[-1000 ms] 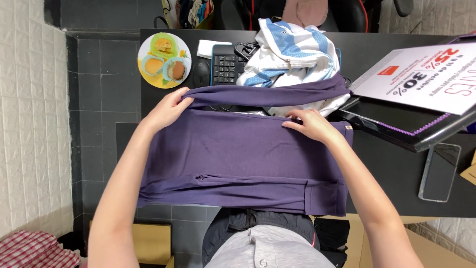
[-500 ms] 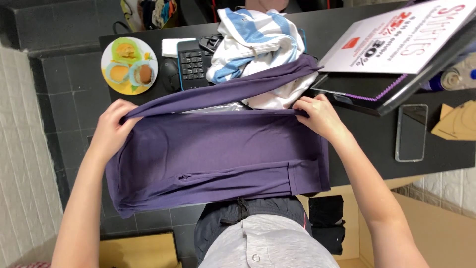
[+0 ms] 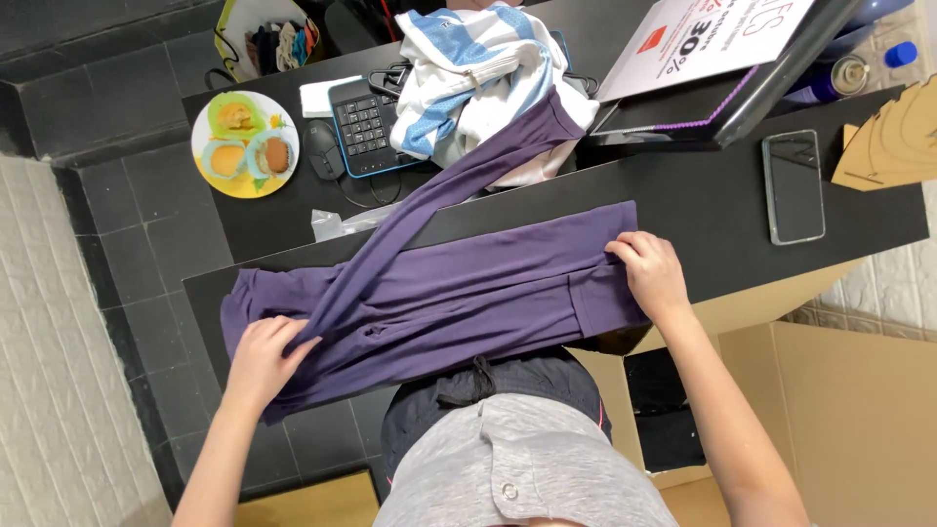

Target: Folding various items of clothing on a desk and placing them into a cardboard box.

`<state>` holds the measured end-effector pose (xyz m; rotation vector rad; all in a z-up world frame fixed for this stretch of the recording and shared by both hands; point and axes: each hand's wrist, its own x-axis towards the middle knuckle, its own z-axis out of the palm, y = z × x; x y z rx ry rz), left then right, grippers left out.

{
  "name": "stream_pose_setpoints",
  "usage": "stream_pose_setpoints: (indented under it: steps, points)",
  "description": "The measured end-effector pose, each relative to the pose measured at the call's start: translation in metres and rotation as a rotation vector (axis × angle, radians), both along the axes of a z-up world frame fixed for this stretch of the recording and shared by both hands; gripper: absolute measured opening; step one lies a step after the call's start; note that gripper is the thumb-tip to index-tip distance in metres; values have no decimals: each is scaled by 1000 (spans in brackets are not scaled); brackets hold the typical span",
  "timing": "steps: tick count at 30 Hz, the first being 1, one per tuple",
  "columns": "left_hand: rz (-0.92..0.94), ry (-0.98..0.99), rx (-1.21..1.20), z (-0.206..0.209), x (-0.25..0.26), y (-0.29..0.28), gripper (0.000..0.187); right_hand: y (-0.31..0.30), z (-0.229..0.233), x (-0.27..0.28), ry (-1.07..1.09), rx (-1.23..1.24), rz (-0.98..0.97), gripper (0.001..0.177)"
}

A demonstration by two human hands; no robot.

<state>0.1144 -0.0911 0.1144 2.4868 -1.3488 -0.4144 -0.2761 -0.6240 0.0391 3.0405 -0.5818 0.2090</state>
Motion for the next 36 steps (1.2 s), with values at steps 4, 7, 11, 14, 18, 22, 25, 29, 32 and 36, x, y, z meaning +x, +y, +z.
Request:
stream_pose_setpoints:
  steps: [4, 7, 11, 14, 18, 22, 25, 29, 32, 36]
  points:
    - [57, 35, 13, -2, -10, 4, 33, 18, 23, 6, 89, 22, -50, 40]
    - [83, -28, -35, -12, -12, 8, 29, 36, 43, 45, 24, 111, -28, 38]
    - [109, -168, -256, -21, -17, 8, 19, 70, 54, 131, -175, 210, 233, 35]
    - [108, -249, -348, -8, -20, 0, 18, 99, 45, 203, -270, 222, 436, 29]
    - [86, -359, -405, 11, -37, -12, 17, 143, 50, 276, -250, 280, 740, 33]
    - [99, -406, -455, -9, -51, -7, 19, 185, 52, 305, -125, 286, 878, 52]
    - [83, -445, -476, -23, -57, 2, 15, 193, 25, 317, -52, 243, 960, 56]
    - [99, -393, -454, -28, -60, 11, 13, 173, -5, 320, -19, 236, 974, 38]
    - [125, -309, -446, -29, -60, 18, 13, 150, 0, 315, -27, 242, 895, 33]
    - [178, -174, -491, -21, -60, 16, 12, 100, -10, 303, 7, 181, 748, 38]
